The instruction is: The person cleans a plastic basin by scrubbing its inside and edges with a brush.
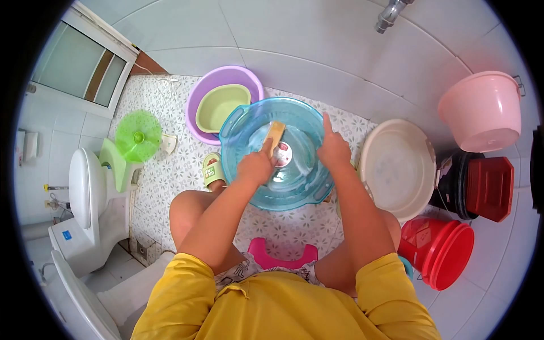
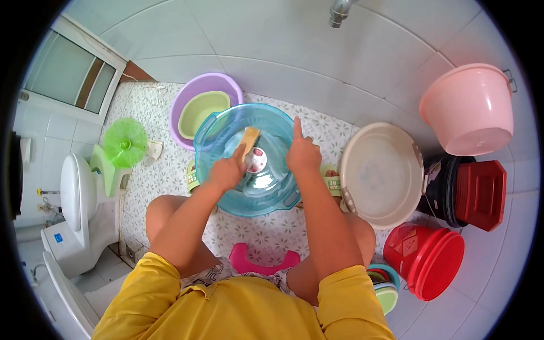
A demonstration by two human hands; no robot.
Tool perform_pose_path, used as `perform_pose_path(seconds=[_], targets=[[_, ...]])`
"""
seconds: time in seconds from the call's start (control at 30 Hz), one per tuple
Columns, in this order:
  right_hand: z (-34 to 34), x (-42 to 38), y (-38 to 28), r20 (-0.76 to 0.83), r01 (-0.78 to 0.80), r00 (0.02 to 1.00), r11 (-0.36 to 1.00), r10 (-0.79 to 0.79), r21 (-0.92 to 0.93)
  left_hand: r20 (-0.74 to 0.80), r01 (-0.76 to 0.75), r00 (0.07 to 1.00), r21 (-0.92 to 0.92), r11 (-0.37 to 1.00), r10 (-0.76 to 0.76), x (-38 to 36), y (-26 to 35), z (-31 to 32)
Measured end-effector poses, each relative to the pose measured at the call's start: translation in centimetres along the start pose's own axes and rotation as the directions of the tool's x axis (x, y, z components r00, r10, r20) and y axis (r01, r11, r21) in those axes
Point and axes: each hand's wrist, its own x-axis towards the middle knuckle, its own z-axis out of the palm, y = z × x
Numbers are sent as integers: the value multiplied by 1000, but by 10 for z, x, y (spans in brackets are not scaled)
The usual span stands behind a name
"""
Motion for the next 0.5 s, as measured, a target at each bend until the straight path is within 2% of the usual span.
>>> perform_pose_path(seconds=[0.23, 0.33, 0.37, 0.43, 0.5], targets=[[-5, 0, 2, 30, -41, 999, 999, 40, 15, 94, -25, 995, -39, 999, 29, -14, 7, -4], [-1, 0, 4, -41, -15, 999, 999, 17, 39, 183, -207, 955, -157, 966, 234, -26, 7, 7], [-2, 0, 4, -40, -44, 998, 998, 46, 42, 183, -206, 955, -157, 966, 233, -31, 8, 12], [-1, 2, 6, -41, -74, 996, 996, 75, 44, 262, -322, 898, -158, 934, 354, -45, 16, 9], [2, 6, 11, -42, -71, 996, 996, 73, 48, 306, -329, 884, -129, 935, 353, -50, 21, 6]])
